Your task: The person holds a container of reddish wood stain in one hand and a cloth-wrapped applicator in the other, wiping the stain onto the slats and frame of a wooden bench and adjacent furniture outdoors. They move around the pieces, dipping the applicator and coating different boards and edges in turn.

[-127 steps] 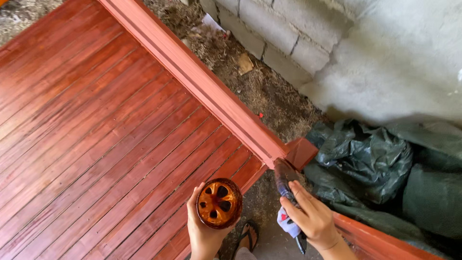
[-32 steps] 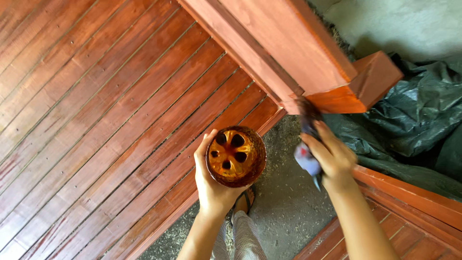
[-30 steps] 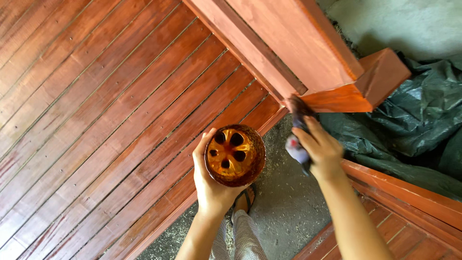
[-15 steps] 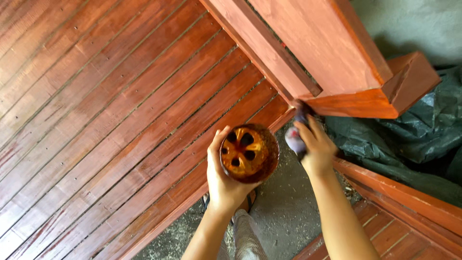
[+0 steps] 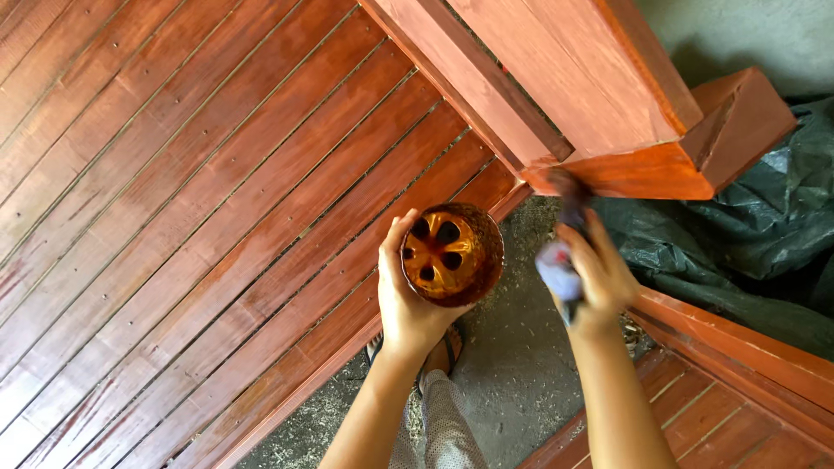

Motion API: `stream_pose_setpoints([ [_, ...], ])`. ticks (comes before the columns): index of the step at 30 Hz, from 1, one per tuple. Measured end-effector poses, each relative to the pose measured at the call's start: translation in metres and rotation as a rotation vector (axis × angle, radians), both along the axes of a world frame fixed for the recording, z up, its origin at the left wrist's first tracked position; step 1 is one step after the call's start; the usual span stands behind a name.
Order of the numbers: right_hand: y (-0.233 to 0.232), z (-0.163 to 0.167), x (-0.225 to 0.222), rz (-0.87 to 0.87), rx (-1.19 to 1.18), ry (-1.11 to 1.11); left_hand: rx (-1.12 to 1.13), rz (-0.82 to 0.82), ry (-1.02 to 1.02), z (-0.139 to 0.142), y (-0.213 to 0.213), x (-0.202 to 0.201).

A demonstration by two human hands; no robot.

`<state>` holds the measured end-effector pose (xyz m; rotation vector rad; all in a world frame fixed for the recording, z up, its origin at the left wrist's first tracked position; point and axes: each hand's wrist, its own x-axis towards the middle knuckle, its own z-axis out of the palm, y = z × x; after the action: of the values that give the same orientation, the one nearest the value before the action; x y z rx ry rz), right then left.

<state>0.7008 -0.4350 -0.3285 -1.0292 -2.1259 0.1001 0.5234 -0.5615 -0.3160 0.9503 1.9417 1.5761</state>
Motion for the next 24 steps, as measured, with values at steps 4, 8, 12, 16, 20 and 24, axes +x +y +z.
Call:
stream_pose_setpoints([
  [4, 0.016, -0.014, -0.037, 0.078, -0.168, -0.149, -0.002, 0.006, -0.007, -0.002, 0.000, 0.001],
  [8, 0.023, -0.005, -0.045, 0.122, -0.253, -0.200, -0.004, 0.003, 0.017, 0.004, -0.001, 0.003],
  [12, 0.016, 0.015, -0.016, 0.135, -0.059, 0.009, 0.038, 0.029, -0.037, 0.009, -0.001, -0.001],
  [16, 0.015, 0.018, -0.014, 0.098, 0.020, -0.112, 0.008, 0.056, -0.004, 0.008, -0.005, -0.008],
  [20, 0.024, 0.005, -0.041, 0.173, -0.057, -0.339, 0.014, 0.071, 0.039, 0.005, -0.007, -0.009],
  [24, 0.030, 0.014, -0.045, 0.136, -0.217, -0.371, 0.008, 0.060, -0.026, 0.011, -0.009, -0.004],
])
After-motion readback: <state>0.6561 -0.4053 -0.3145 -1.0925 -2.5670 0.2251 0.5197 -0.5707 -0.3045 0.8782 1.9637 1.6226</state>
